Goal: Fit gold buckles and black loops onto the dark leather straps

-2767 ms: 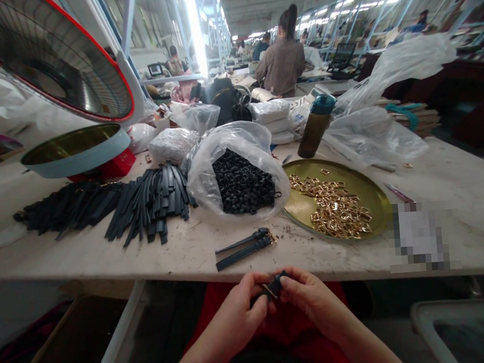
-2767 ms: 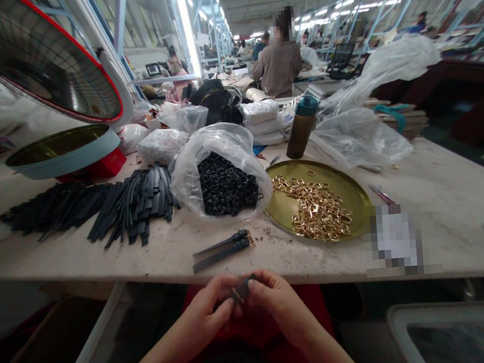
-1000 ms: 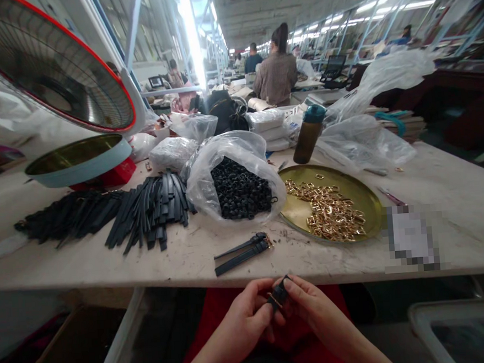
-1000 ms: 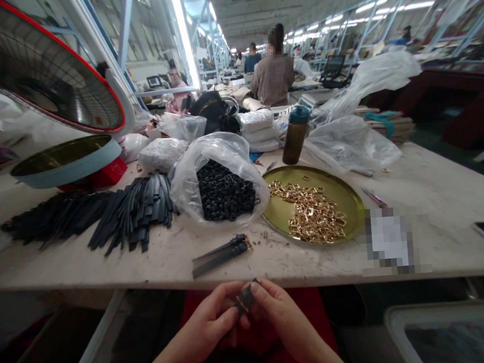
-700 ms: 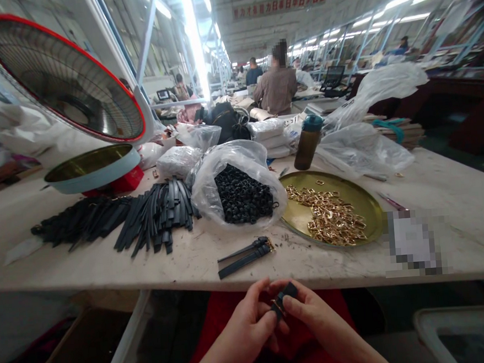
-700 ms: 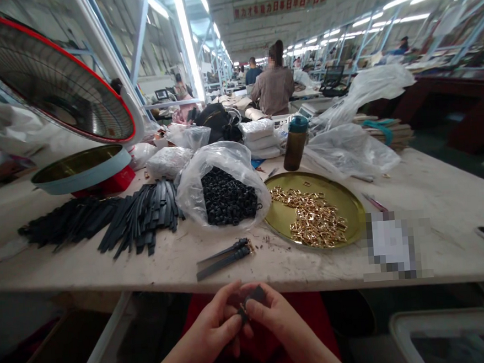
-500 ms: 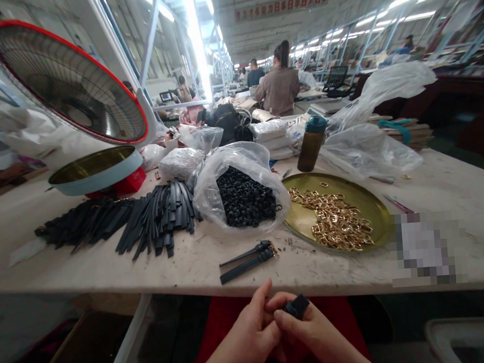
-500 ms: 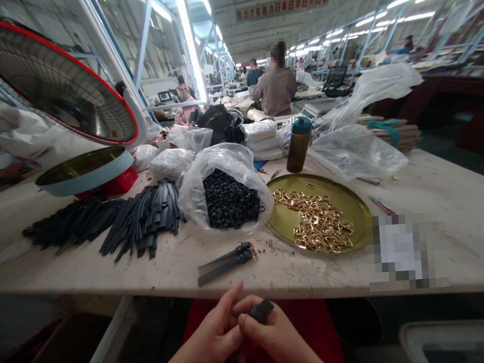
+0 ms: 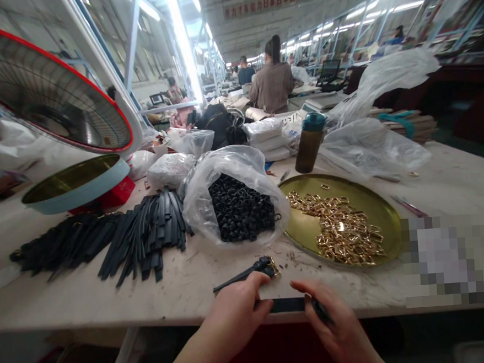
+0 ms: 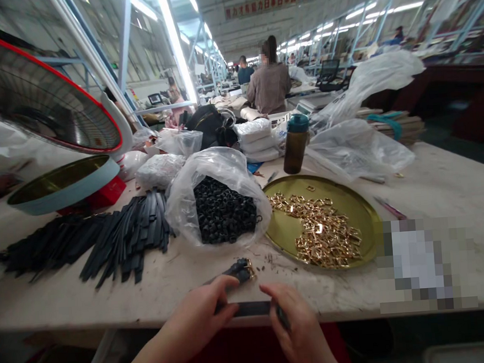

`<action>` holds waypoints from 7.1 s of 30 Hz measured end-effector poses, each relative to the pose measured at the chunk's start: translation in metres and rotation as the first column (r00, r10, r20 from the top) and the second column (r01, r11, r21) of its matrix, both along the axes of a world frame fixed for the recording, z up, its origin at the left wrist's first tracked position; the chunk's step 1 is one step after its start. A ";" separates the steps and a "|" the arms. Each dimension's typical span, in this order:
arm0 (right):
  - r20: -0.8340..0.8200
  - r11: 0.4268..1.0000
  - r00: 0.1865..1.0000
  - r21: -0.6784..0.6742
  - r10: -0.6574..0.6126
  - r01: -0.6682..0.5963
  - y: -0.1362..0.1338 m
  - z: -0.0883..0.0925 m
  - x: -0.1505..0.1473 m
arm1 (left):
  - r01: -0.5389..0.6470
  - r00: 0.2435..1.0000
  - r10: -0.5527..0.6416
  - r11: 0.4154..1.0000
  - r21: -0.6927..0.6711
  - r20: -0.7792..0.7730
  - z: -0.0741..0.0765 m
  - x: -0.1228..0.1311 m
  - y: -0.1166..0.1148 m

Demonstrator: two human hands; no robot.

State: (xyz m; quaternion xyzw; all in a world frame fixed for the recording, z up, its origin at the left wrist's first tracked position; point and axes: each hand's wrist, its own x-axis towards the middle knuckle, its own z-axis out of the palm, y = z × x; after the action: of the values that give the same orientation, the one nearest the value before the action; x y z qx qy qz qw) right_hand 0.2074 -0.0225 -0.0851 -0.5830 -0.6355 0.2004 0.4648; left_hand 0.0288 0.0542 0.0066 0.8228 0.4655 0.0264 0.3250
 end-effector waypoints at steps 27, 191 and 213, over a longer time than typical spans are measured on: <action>-0.542 0.885 0.796 -0.465 -0.267 -0.020 0.034 0.014 0.043 | 0.087 0.981 -0.151 0.904 0.418 0.123 -0.025 0.101 0.103; -0.672 0.619 0.739 -0.559 0.050 -0.551 -0.035 0.021 -0.024 | -0.088 0.971 0.185 0.864 -0.495 0.150 -0.034 -0.028 -0.064; 0.371 0.998 0.929 -0.059 -0.004 0.028 0.092 0.002 -0.017 | 0.020 0.988 0.058 0.873 0.487 -0.144 -0.071 -0.017 0.028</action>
State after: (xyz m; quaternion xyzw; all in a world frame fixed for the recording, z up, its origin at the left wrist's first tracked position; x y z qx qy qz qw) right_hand 0.1900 0.0697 -0.0835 -0.6300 -0.7003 0.1032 0.3195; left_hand 0.0120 0.0823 -0.0644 0.8729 0.4757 0.0825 0.0705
